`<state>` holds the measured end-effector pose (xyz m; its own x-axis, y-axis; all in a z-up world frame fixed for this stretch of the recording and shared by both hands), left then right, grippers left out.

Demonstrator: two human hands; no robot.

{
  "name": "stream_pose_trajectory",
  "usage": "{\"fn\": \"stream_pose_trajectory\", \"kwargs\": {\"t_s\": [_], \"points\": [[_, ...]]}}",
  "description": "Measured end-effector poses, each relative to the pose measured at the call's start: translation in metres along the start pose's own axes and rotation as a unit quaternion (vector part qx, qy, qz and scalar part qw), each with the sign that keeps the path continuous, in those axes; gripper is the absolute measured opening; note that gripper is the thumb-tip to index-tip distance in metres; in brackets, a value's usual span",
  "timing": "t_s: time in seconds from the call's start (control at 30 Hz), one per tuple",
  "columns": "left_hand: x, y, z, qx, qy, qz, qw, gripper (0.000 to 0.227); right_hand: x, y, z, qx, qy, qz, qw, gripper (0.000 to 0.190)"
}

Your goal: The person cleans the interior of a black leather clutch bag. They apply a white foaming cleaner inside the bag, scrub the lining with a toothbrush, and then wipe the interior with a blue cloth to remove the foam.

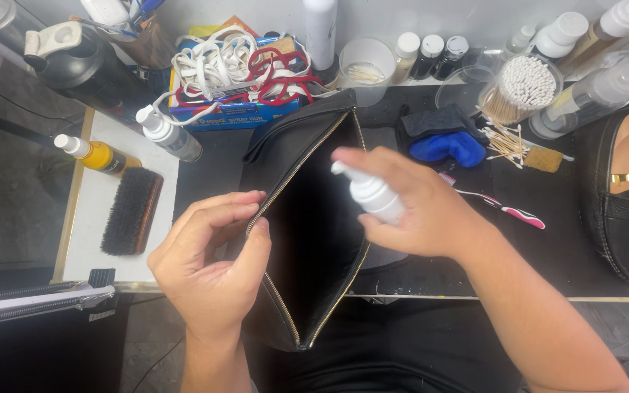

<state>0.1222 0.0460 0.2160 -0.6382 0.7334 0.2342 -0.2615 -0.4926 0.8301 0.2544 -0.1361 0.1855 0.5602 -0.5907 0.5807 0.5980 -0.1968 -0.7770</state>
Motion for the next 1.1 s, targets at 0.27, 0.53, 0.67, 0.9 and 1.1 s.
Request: {"fn": "stream_pose_trajectory", "kwargs": {"t_s": [0.27,0.53,0.67,0.9,1.1], "points": [[0.014,-0.005,-0.007,-0.014,0.035,0.019,0.999,0.020,0.026,0.037,-0.008,0.032,0.120,-0.040,0.991,0.083],[0.007,-0.011,-0.012,-0.022,0.023,0.022,0.999,0.023,0.088,0.166,0.027,-0.059,0.296,-0.021,0.953,0.069],[0.005,-0.013,-0.015,-0.013,0.025,0.012,1.000,0.022,0.084,0.180,0.043,-0.036,0.316,-0.223,0.921,0.075],[0.005,-0.020,-0.018,0.007,0.034,0.001,0.999,0.021,0.080,0.186,0.050,-0.041,0.338,-0.190,0.921,0.078],[0.001,-0.017,-0.020,-0.025,0.033,0.042,0.998,0.016,0.093,0.192,0.045,-0.067,0.340,-0.179,0.921,0.069]]}}
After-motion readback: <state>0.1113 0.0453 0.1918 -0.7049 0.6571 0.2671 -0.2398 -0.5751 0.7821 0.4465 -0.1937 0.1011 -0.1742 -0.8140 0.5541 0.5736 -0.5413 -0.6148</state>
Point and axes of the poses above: each hand's wrist, its own z-axis towards the middle knuckle, its own x-axis out of the back of the hand, y = z × x, the point moved 7 cm from there along z, towards the middle knuckle, and after that the axes turned 2 degrees about -z, right-handed, at the moved point
